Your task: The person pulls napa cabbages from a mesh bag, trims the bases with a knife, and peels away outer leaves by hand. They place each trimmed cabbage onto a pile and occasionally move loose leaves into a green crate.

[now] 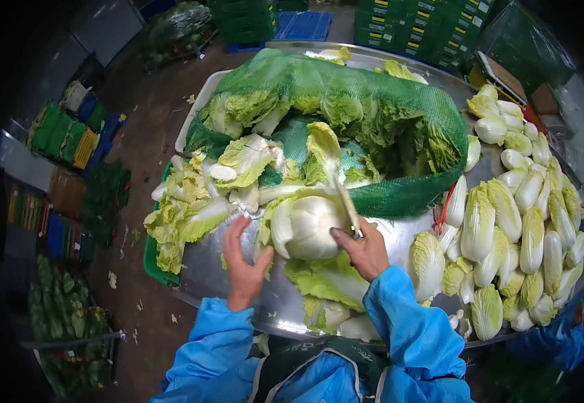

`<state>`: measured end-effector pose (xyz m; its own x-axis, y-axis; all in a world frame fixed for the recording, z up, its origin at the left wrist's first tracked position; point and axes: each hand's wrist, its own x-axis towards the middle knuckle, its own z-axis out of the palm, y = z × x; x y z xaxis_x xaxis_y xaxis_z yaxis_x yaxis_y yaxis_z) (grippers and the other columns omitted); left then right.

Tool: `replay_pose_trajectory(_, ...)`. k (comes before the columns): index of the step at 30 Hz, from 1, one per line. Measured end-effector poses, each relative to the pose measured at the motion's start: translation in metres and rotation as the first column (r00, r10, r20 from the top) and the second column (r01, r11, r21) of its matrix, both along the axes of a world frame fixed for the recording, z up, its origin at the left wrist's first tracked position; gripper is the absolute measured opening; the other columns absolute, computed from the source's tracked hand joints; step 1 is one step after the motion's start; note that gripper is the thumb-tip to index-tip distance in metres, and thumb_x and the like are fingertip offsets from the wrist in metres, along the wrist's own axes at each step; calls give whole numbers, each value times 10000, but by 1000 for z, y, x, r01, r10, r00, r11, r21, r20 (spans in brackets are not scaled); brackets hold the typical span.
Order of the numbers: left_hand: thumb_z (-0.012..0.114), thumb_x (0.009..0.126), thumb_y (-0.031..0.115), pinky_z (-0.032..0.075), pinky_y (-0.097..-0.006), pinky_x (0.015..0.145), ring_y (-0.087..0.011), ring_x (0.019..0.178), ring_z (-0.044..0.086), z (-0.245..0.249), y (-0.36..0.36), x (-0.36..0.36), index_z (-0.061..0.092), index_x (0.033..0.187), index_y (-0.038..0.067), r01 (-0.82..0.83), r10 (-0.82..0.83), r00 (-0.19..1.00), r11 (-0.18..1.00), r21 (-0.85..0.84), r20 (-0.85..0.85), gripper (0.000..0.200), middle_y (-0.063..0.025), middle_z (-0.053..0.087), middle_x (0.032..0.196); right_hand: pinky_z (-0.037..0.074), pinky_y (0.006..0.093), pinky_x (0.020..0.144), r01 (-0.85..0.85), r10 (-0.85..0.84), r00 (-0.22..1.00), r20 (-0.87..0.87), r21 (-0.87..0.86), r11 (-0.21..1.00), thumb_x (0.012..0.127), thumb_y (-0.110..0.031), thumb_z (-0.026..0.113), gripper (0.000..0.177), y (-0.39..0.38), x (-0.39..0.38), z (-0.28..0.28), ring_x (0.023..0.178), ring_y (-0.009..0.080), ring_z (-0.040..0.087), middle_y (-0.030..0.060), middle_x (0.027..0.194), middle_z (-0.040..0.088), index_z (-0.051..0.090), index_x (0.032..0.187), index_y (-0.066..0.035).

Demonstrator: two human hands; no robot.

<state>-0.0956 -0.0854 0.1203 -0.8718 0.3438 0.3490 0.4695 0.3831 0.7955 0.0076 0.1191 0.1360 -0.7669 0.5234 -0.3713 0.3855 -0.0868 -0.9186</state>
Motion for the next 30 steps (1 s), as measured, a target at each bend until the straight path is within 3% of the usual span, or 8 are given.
replay_pose_trajectory(6, 722, 692, 206, 346, -395, 977, -323, 1133, 469, 4, 20, -1, 576, 1102, 50, 300, -294, 952, 950, -81, 80, 462, -174, 492, 1225, 429, 257, 583, 101, 42, 876, -481, 267, 958, 804, -175, 685, 252, -33, 3, -30, 666, 104, 537, 29, 721, 584, 621, 969, 5)
replay_pose_trajectory(8, 708, 704, 207, 341, -382, 997, -318, 1152, 468, -1, -2, 0, 588, 1080, 49, 262, -262, 948, 965, 22, 182, 425, -176, 501, 1218, 411, 255, 486, 173, -163, 980, -111, 91, 981, 802, -189, 672, 224, -4, 15, -19, 526, 108, 517, 31, 621, 574, 628, 871, 20)
replay_pose_trajectory(11, 704, 687, 129, 346, -367, 1002, -299, 1178, 455, -22, -46, 9, 537, 1152, 48, 201, -227, 901, 974, 107, 371, 501, -165, 470, 1265, 370, 267, 386, 221, -226, 973, 43, 88, 971, 799, -228, 659, 256, 36, 29, -46, 393, 112, 462, 31, 515, 539, 615, 758, 21)
replay_pose_trajectory(16, 693, 721, 123, 394, -353, 966, -285, 1149, 479, -26, -74, 29, 285, 1368, 22, -225, -186, 383, 931, 287, 905, 772, -175, 423, 1296, 322, 284, 322, 358, -357, 934, 23, -30, 933, 790, -274, 657, 295, 28, 31, -51, 342, 125, 449, 32, 475, 502, 592, 678, -9)
replay_pose_trajectory(21, 555, 821, 196, 402, -391, 990, -290, 1145, 514, -82, -116, 49, 361, 1329, -21, -383, -455, 109, 801, 460, 884, 585, -175, 518, 1243, 322, 288, 299, 532, -530, 839, -124, -20, 847, 758, -301, 681, 291, 64, 19, -42, 318, 140, 436, 33, 474, 492, 582, 712, -31)
replay_pose_trajectory(26, 556, 794, 344, 375, -446, 1017, -306, 1145, 518, -65, -117, 58, 404, 1318, 16, -579, -548, 264, 568, 585, 794, 636, -153, 523, 1262, 341, 286, 304, 519, -518, 853, -65, 3, 855, 772, -293, 675, 328, 104, 46, -48, 319, 132, 437, 41, 489, 500, 576, 872, 3)
replay_pose_trajectory(28, 566, 789, 341, 355, -448, 1032, -305, 1169, 497, -60, -112, 51, 386, 1333, 34, -571, -570, 403, 455, 683, 716, 649, -141, 508, 1281, 460, 302, 455, 114, -173, 982, 76, 492, 863, 773, -301, 686, 467, 75, 61, -43, 492, 189, 572, 112, 637, 600, 545, 1047, 49)
replay_pose_trajectory(30, 594, 775, 327, 337, -442, 1046, -300, 1197, 469, -55, -101, 44, 363, 1346, 41, -546, -572, 434, 447, 708, 696, 679, -130, 485, 1304, 498, 312, 699, 84, -73, 996, -45, 680, 728, 762, -293, 704, 646, 34, 60, -44, 783, 254, 631, 181, 917, 647, 444, 1237, 61)
